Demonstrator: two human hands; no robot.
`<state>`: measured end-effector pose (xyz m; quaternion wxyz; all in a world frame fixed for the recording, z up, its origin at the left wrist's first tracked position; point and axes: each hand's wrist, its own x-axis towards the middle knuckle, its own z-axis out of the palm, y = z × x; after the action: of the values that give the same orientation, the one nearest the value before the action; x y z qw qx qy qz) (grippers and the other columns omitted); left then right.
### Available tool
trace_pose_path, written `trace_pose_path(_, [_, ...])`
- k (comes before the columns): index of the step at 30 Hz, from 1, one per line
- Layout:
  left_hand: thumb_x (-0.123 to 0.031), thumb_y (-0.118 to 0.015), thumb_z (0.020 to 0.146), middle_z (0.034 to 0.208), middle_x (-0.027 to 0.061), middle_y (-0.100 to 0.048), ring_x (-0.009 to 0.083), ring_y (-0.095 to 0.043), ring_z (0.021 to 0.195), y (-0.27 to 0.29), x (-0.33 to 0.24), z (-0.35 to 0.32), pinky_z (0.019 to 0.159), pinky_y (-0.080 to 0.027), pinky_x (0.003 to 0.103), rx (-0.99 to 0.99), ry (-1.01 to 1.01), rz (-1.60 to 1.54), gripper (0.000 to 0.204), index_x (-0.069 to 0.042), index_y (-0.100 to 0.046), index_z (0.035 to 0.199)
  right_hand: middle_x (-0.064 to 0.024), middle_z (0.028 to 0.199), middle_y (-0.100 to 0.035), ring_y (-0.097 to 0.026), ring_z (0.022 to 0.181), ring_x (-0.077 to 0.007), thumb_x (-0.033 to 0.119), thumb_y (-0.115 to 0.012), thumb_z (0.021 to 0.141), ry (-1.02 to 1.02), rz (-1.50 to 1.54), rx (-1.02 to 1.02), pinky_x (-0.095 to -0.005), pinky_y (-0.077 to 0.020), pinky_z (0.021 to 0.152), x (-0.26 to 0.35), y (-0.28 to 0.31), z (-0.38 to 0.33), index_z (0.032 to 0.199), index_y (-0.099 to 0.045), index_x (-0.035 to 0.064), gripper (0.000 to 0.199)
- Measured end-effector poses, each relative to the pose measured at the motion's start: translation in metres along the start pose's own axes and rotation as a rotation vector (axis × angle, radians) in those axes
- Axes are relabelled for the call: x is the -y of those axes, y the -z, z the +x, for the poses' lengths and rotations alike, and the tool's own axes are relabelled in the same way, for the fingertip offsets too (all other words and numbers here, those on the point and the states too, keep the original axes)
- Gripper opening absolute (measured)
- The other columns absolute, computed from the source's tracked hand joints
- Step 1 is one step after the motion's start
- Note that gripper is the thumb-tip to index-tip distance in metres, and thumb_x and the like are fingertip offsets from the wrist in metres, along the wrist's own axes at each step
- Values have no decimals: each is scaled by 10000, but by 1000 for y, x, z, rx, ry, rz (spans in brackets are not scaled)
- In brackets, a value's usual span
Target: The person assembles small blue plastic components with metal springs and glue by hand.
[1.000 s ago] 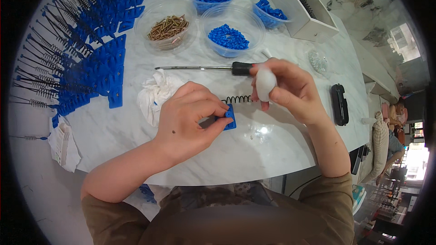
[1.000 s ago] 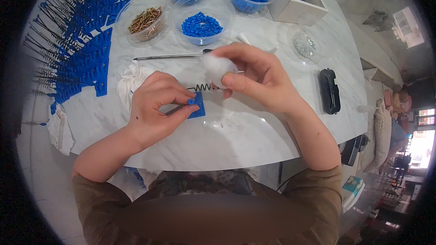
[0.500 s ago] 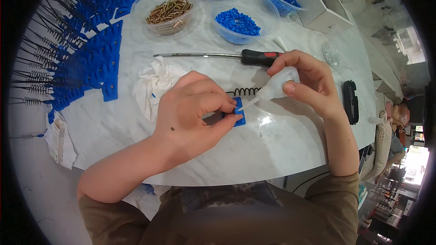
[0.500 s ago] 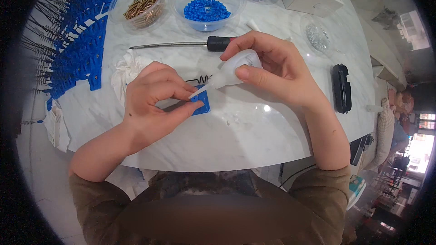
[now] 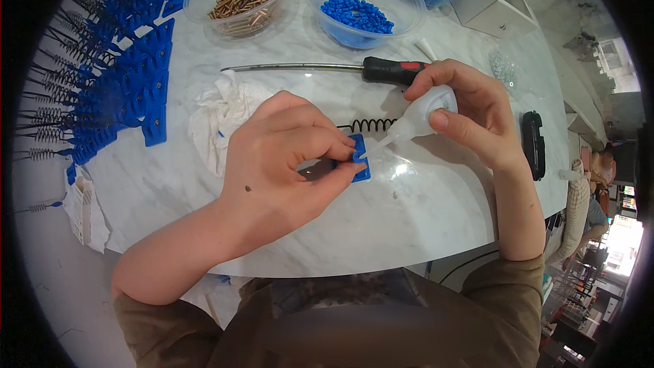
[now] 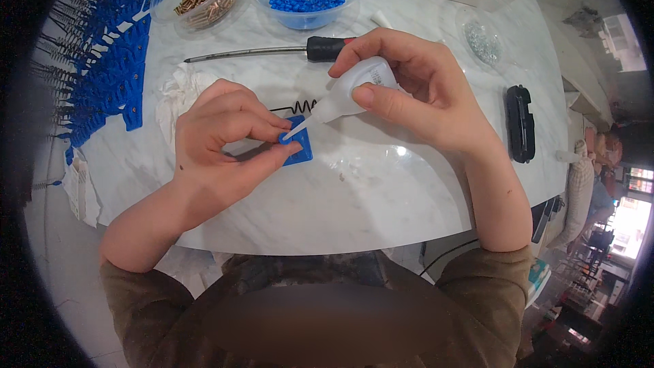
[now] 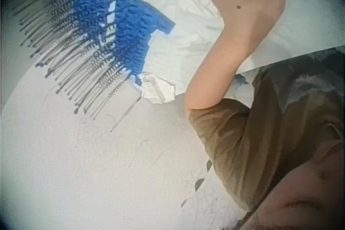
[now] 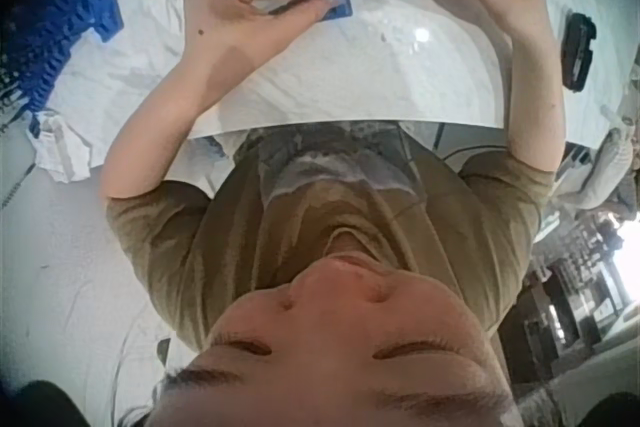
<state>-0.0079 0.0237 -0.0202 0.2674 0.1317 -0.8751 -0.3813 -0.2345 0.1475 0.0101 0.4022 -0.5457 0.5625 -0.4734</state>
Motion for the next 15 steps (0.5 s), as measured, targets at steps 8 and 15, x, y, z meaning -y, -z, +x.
trace_pose_path(8, [-29, -825, 632, 802, 15, -701, 186, -599, 783, 0, 0, 1, 707, -465, 306, 14, -5, -2, 165, -95, -697, 712, -49, 1015, -644, -588, 932, -114, 153, -664, 850, 9, -52, 5, -255, -447, 839, 0, 0, 0, 1089, -624, -23, 299])
trace_pose_path(15, [-22, -824, 629, 796, 22, -703, 187, -594, 774, 0, 0, 1, 698, -464, 308, 10, -13, -4, 165, -84, -692, 705, -48, 1007, -646, -594, 929, -114, 171, -673, 846, 25, -58, -4, -256, -452, 828, -2, -1, 0, 1085, -628, -20, 310])
